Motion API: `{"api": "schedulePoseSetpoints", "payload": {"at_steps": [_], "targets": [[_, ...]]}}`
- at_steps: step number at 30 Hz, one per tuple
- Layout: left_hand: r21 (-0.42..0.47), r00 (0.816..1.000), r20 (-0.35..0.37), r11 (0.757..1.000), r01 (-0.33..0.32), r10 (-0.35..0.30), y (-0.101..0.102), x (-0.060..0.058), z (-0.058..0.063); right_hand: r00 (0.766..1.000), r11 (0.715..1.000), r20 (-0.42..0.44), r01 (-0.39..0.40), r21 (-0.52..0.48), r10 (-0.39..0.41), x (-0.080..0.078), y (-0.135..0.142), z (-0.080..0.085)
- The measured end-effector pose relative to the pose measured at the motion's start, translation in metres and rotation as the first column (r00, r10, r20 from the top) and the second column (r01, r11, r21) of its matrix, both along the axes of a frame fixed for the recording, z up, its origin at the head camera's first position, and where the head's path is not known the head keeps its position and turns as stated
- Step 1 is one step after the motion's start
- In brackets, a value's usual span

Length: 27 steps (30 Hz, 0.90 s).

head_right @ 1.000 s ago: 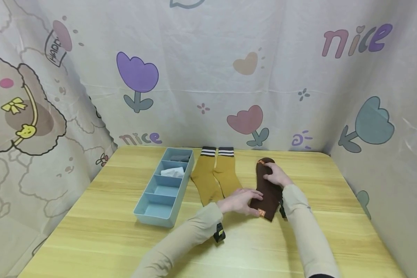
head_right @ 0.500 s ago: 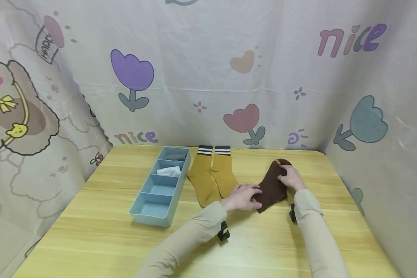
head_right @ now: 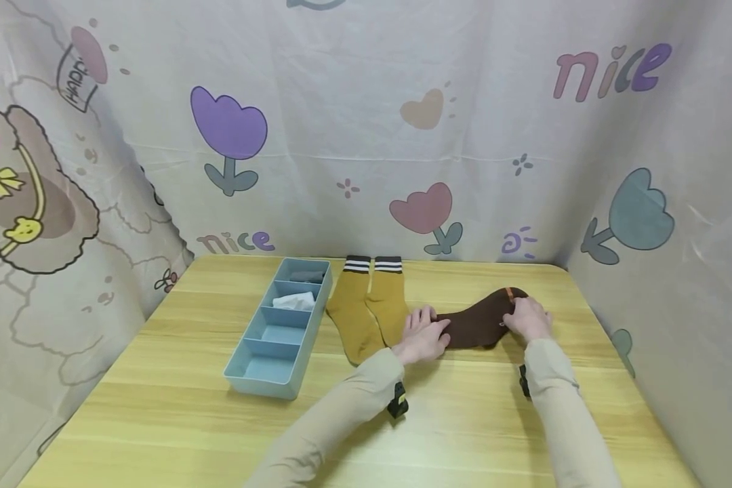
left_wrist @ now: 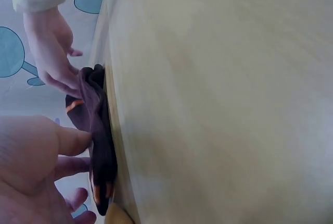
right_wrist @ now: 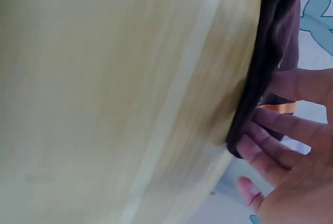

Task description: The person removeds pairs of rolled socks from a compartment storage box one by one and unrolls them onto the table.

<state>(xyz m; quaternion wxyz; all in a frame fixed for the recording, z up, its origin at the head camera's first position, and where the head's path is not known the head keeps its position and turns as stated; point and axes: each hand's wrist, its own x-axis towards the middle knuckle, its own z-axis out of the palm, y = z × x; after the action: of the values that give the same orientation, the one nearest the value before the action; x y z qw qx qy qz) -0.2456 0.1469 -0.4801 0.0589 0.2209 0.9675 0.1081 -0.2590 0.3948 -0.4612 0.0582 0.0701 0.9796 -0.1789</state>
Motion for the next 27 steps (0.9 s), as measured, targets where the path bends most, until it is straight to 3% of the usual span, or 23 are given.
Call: {"api": "schedulePoseSetpoints", "payload": {"at_steps": [10,17,22,25,27], "targets": [[-0.026,0.998,0.035,0.998,-0.060,0.060,0.010,-0.008,-0.005,0.999,0.984,-0.008,-0.040,0.174,0.042,0.021,-0.010,0.007],[0.068,0.993,0.111,0.997,-0.049,0.041,0.006,-0.009,0.002,0.998,0.981,-0.016,-0.060,0.186,0.064,0.033,-0.016,0.012],[0.139,0.999,0.014,0.990,-0.040,0.038,0.002,-0.002,0.001,0.996,0.984,-0.005,-0.088,0.156,0.090,0.037,-0.021,0.015],[0.151,0.998,-0.062,0.988,-0.014,0.024,0.002,0.002,-0.001,0.993,0.981,-0.019,-0.110,0.162,0.115,0.038,-0.025,0.015],[0.139,0.997,-0.073,0.990,0.009,0.001,0.001,0.005,-0.001,0.991,0.978,-0.025,-0.123,0.171,0.129,0.038,-0.030,0.014]]}}
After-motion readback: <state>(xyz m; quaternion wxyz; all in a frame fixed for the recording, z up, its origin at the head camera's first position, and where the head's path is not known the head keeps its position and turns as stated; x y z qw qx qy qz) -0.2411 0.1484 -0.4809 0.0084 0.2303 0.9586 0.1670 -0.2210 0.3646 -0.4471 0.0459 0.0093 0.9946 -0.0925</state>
